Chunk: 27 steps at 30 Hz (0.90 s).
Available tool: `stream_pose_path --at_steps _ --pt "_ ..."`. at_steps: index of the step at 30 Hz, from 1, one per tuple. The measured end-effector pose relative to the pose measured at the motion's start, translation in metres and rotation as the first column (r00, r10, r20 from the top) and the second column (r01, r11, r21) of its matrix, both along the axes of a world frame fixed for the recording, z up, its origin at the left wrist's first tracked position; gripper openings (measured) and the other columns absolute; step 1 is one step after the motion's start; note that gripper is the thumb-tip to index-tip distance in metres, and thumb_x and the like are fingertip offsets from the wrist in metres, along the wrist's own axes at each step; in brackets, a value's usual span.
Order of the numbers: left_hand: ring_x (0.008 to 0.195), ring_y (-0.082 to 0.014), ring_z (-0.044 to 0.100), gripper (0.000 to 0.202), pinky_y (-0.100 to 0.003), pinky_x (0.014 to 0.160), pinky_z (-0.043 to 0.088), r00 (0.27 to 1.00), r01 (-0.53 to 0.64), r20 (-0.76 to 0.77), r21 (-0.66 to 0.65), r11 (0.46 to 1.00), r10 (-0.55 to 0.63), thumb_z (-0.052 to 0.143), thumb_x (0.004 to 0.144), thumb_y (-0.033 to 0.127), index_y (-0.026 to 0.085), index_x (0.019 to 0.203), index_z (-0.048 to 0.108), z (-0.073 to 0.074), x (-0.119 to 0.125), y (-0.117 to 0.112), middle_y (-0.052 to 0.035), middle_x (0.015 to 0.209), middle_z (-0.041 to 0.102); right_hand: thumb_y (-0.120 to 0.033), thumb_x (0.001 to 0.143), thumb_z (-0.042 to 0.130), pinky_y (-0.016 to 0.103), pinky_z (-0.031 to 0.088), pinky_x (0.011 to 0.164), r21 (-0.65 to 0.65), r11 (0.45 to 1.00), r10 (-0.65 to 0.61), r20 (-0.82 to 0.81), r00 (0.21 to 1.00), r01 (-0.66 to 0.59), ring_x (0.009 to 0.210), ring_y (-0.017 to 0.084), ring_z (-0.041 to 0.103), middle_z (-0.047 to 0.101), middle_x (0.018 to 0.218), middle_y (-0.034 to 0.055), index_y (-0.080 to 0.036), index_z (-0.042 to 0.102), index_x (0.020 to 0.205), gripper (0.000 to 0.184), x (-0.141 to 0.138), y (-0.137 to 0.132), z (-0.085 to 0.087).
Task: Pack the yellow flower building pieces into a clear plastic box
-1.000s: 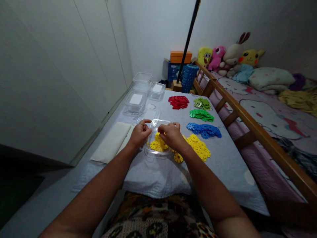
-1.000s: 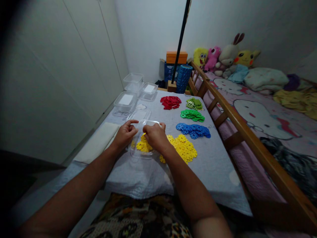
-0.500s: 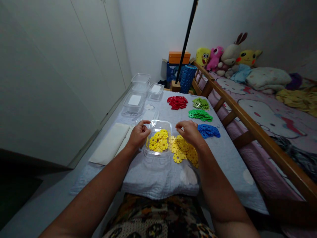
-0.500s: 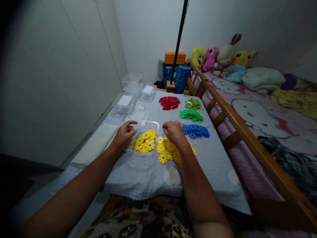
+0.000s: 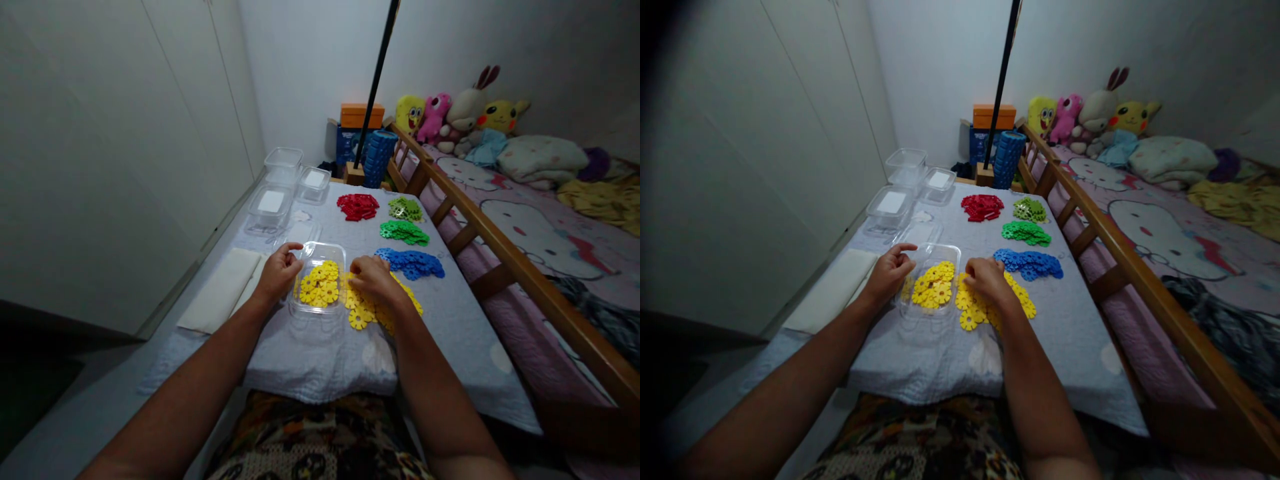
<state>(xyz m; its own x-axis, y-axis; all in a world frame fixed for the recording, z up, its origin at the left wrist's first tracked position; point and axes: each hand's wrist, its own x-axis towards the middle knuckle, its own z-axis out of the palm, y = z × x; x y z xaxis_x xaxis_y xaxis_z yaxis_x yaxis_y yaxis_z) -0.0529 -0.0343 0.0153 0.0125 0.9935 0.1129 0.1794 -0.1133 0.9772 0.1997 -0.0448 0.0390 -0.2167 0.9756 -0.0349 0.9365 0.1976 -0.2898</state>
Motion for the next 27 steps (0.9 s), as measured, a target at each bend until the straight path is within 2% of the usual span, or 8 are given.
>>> stream_pose_path --at_steps 3,6,9,11,14,18,24,27 --pt "0.051 -0.0101 0.036 0.037 -0.023 0.052 0.027 1.000 0.003 -0.003 0.006 1.000 -0.003 0.065 0.074 0.030 0.018 0.109 0.064 0.000 0.000 0.000 0.0097 0.058 0.040 -0.020 0.084 0.065 0.033 0.040 0.081 -0.011 1.000 -0.007 -0.172 0.985 0.005 0.082 0.020 0.062 0.074 0.085 0.0034 -0.021 0.071 0.084 0.006 0.012 0.005 -0.003" --pt "0.051 -0.0102 0.036 0.036 -0.024 0.052 0.027 1.000 0.009 -0.008 0.016 1.000 -0.009 0.065 0.075 0.029 0.018 0.110 0.064 -0.003 -0.001 0.002 0.0097 0.058 0.039 -0.022 0.083 0.063 0.031 0.042 0.077 0.024 0.997 -0.056 -0.343 0.938 0.068 0.079 0.019 0.063 0.073 0.082 0.0018 -0.021 0.067 0.080 0.005 0.022 0.008 -0.003" --pt "0.051 -0.0103 0.035 0.036 -0.024 0.053 0.027 1.000 0.011 -0.004 0.023 1.000 -0.011 0.064 0.076 0.029 0.018 0.110 0.064 -0.005 -0.001 0.002 0.0097 0.058 0.039 -0.026 0.084 0.062 0.035 0.045 0.085 0.152 0.974 -0.078 -0.475 0.877 0.169 0.085 0.021 0.064 0.072 0.086 0.0031 -0.021 0.066 0.080 0.007 0.021 0.008 0.002" --pt "0.052 -0.0104 0.036 0.035 -0.024 0.053 0.027 1.000 0.012 -0.005 0.027 1.000 -0.012 0.064 0.076 0.028 0.018 0.110 0.064 -0.005 -0.001 0.002 0.0096 0.058 0.039 -0.028 0.086 0.062 0.039 0.044 0.095 0.262 0.946 -0.034 -0.508 0.861 0.191 0.096 0.024 0.063 0.072 0.094 0.0046 -0.023 0.067 0.082 0.008 0.012 0.006 0.005" --pt "0.053 -0.0106 0.036 0.034 -0.024 0.054 0.028 1.000 0.008 -0.014 0.031 0.999 -0.008 0.064 0.076 0.028 0.018 0.109 0.065 -0.003 0.000 0.001 0.0092 0.059 0.039 -0.026 0.088 0.064 0.043 0.038 0.105 0.362 0.918 0.027 -0.458 0.889 0.159 0.111 0.027 0.058 0.071 0.106 0.0061 -0.024 0.071 0.087 0.007 -0.010 0.002 0.009" --pt "0.053 -0.0109 0.037 0.035 -0.024 0.055 0.029 1.000 0.006 -0.017 0.031 0.999 -0.006 0.064 0.075 0.028 0.018 0.108 0.065 0.001 0.001 -0.001 0.0093 0.058 0.040 -0.024 0.089 0.068 0.048 0.032 0.109 0.389 0.911 0.002 -0.336 0.942 0.137 0.121 0.030 0.050 0.068 0.119 0.0076 -0.026 0.076 0.090 0.009 -0.033 0.000 0.009" --pt "0.053 -0.0108 0.037 0.034 -0.025 0.056 0.030 0.999 0.008 -0.036 0.056 0.998 -0.006 0.062 0.077 0.029 0.016 0.109 0.065 -0.002 0.002 0.001 0.0093 0.058 0.040 -0.022 0.089 0.068 0.056 0.023 0.115 0.427 0.898 -0.005 -0.224 0.975 0.103 0.129 0.033 0.042 0.064 0.130 0.0080 -0.026 0.077 0.086 0.011 -0.040 0.004 0.004" --pt "0.053 -0.0109 0.038 0.035 -0.025 0.056 0.030 0.999 0.021 -0.046 0.061 0.998 -0.018 0.062 0.077 0.029 0.017 0.110 0.065 -0.006 0.001 0.002 0.0096 0.058 0.040 -0.020 0.088 0.069 0.061 0.017 0.118 0.401 0.914 0.011 -0.174 0.985 0.061 0.132 0.034 0.039 0.064 0.135 0.0078 -0.026 0.078 0.084 0.012 -0.041 0.004 0.003"
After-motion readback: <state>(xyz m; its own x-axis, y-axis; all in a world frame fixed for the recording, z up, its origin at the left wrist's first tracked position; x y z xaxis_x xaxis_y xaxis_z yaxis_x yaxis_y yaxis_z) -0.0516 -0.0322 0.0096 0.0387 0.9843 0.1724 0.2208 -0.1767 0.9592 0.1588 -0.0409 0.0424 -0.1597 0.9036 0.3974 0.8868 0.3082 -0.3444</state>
